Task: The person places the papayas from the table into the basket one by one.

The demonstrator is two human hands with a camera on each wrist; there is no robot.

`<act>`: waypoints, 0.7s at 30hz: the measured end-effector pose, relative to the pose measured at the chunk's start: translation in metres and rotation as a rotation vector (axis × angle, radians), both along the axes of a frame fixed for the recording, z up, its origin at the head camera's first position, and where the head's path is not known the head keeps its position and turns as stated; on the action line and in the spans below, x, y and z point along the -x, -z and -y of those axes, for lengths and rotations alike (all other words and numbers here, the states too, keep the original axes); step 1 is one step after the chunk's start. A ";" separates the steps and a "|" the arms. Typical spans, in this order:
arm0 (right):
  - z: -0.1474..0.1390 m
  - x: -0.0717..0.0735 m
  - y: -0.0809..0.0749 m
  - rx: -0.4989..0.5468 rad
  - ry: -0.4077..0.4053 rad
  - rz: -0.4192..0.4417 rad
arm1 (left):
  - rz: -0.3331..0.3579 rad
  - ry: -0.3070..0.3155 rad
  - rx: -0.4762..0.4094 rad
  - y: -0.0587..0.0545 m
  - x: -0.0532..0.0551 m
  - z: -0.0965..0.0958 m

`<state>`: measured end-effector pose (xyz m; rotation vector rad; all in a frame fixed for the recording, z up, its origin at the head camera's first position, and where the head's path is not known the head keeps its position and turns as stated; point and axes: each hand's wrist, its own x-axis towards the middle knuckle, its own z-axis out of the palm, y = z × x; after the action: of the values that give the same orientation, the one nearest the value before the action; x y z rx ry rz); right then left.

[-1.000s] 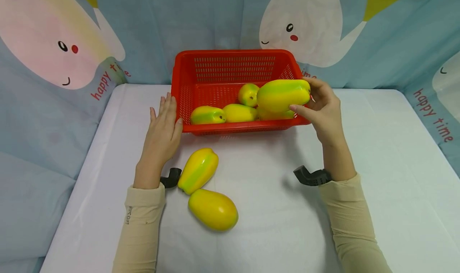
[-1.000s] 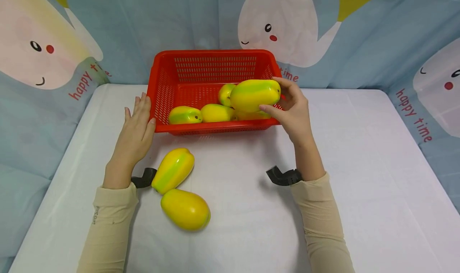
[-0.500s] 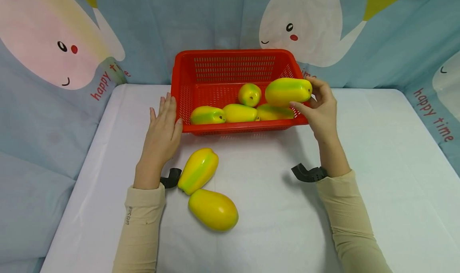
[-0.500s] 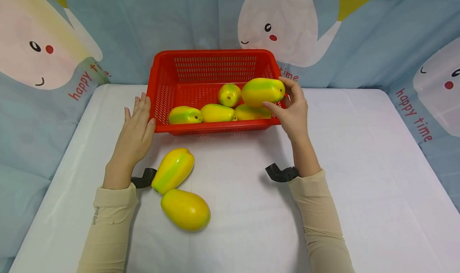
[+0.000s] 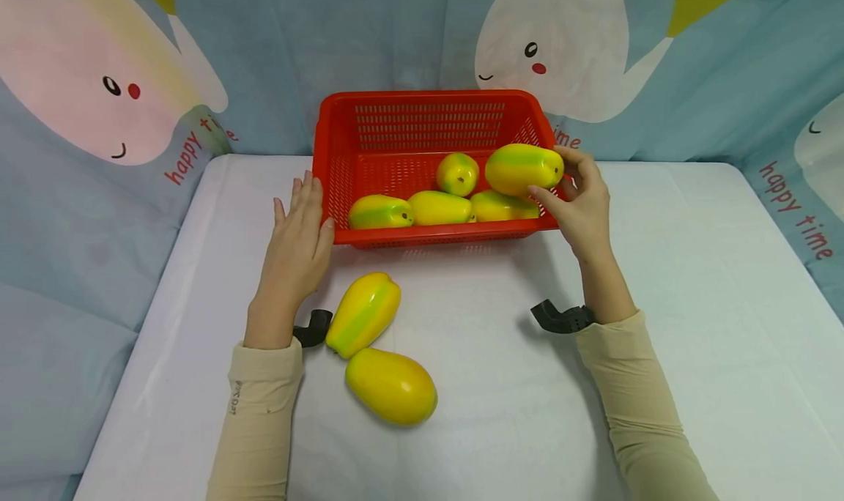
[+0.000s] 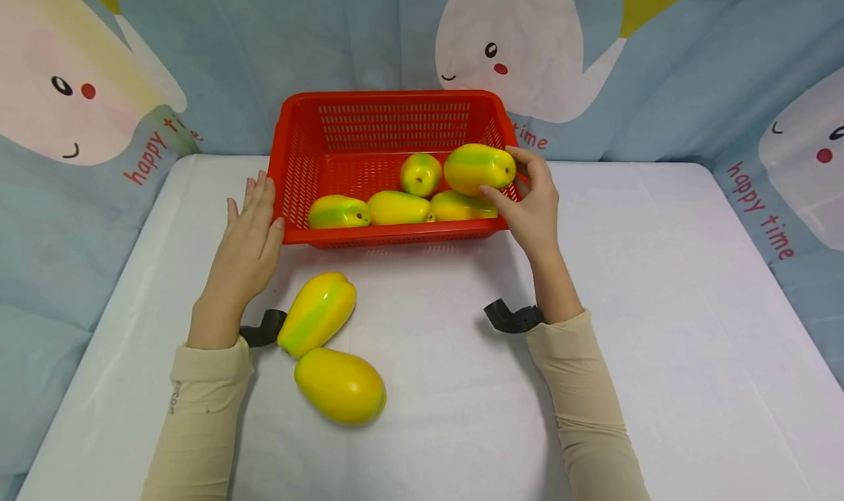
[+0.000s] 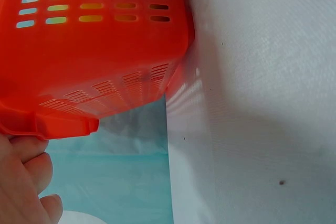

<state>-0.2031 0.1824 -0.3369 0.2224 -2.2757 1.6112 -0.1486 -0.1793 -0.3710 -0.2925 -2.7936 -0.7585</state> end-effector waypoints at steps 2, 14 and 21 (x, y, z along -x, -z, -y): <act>0.000 0.000 0.000 -0.009 0.006 0.002 | 0.000 -0.001 0.002 0.000 0.000 0.000; 0.001 0.002 0.002 -0.058 0.028 -0.013 | -0.001 -0.006 0.001 -0.001 -0.001 0.000; 0.001 0.004 0.002 -0.095 0.054 0.014 | -0.003 0.001 -0.004 0.001 0.000 0.000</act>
<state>-0.2071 0.1816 -0.3385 0.1723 -2.3510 1.4840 -0.1484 -0.1796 -0.3716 -0.2947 -2.7891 -0.7638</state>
